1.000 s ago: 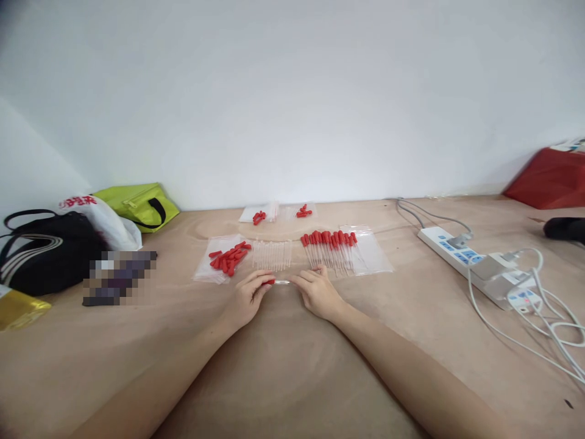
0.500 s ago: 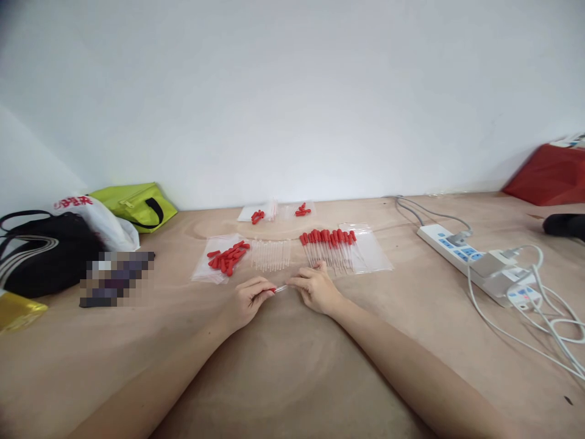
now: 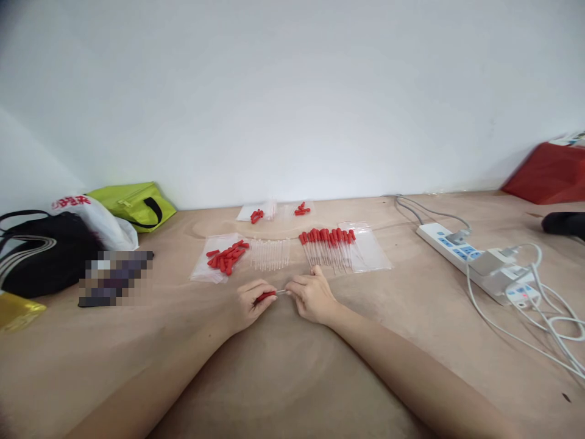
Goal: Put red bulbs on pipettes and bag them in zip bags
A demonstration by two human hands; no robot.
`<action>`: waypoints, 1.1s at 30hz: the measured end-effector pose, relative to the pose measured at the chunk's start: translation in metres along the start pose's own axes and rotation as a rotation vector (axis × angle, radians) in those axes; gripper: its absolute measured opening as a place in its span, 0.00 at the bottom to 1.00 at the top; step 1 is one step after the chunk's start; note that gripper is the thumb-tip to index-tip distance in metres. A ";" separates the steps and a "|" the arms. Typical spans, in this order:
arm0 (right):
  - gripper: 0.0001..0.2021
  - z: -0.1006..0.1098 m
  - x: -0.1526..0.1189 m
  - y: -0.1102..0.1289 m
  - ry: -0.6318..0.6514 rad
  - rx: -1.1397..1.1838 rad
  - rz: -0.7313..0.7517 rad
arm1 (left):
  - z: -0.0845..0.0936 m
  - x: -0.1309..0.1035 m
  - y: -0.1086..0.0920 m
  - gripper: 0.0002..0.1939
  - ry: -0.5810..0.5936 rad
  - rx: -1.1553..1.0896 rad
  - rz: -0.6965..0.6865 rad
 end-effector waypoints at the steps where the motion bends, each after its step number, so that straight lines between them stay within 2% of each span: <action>1: 0.11 -0.001 0.000 0.001 -0.002 0.012 -0.007 | 0.000 0.000 0.000 0.08 -0.003 0.000 -0.003; 9: 0.11 -0.009 0.004 0.004 0.009 0.068 -0.048 | 0.002 0.001 -0.001 0.09 -0.009 0.013 -0.009; 14: 0.12 -0.008 0.006 0.002 0.066 0.083 -0.050 | 0.000 0.001 0.003 0.08 -0.017 0.002 -0.022; 18: 0.12 0.001 0.011 0.006 0.115 -0.038 -0.019 | 0.000 0.001 0.007 0.07 -0.038 0.005 -0.010; 20: 0.11 0.008 0.014 0.005 0.141 -0.129 -0.039 | 0.001 0.001 0.009 0.08 -0.079 0.028 0.048; 23: 0.11 0.018 0.022 -0.007 0.088 -0.205 -0.204 | 0.001 0.000 0.010 0.16 -0.132 0.095 0.233; 25: 0.11 0.023 0.028 -0.021 -0.036 -0.216 -0.388 | 0.000 -0.001 0.011 0.14 -0.092 0.117 0.323; 29: 0.12 0.023 0.043 -0.048 -0.238 -0.269 -0.698 | -0.003 -0.002 0.013 0.03 0.029 0.095 0.360; 33: 0.12 0.015 0.053 -0.056 -0.262 -0.325 -0.818 | -0.003 -0.001 0.014 0.02 0.051 0.079 0.363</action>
Point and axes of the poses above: each hand's wrist, its own x-axis towards the middle knuckle, its own z-axis out of the back of the hand, y = z × x, the point moved 1 cm from there along x, towards the middle knuckle, and after that the axes turned 15 degrees about x, right-handed, at the moved point
